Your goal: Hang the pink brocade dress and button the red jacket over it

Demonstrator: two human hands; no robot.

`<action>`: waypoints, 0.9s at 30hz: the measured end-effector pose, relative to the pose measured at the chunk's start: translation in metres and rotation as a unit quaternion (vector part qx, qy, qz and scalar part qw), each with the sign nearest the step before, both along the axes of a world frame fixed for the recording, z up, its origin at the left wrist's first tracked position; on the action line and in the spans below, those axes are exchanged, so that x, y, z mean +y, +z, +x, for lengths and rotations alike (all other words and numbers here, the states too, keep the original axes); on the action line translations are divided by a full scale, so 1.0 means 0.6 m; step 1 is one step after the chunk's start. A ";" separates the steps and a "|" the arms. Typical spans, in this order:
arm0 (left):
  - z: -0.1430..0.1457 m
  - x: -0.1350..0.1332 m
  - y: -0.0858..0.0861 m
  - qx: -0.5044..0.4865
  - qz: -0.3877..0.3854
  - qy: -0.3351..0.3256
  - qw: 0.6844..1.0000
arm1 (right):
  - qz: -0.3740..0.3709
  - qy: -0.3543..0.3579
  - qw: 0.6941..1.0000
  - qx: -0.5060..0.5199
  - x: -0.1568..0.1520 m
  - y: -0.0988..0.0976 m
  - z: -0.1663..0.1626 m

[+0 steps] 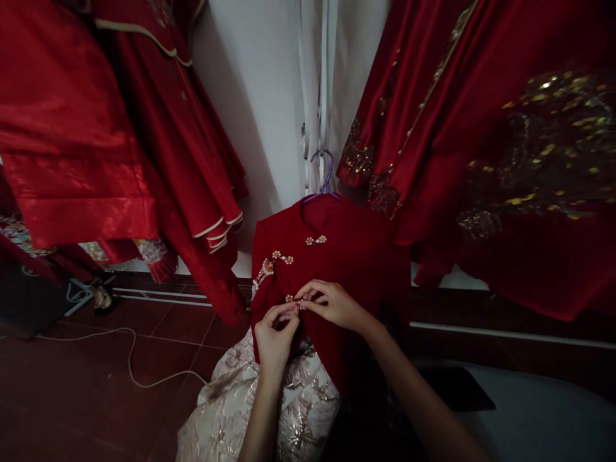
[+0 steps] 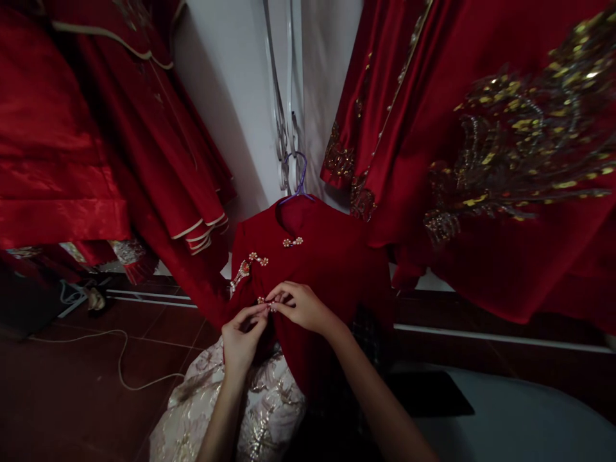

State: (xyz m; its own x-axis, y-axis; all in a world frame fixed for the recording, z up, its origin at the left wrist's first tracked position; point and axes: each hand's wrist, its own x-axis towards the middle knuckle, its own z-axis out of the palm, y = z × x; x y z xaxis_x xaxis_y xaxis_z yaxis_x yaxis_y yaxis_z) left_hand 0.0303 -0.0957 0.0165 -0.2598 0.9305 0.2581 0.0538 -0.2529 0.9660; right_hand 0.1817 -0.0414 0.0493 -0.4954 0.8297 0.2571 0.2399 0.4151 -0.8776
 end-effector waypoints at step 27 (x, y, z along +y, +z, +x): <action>0.009 -0.081 0.068 0.138 0.086 0.065 0.985 | -0.076 0.104 0.992 0.015 -0.034 0.068 0.016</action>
State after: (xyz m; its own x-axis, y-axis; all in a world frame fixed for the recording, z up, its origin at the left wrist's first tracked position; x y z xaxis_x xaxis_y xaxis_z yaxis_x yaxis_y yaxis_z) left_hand 0.0358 -0.1443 0.0574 -0.2711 0.8303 0.4869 0.3509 -0.3858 0.8532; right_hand 0.1916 -0.0620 0.0900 -0.6539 0.7407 0.1542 0.1355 0.3152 -0.9393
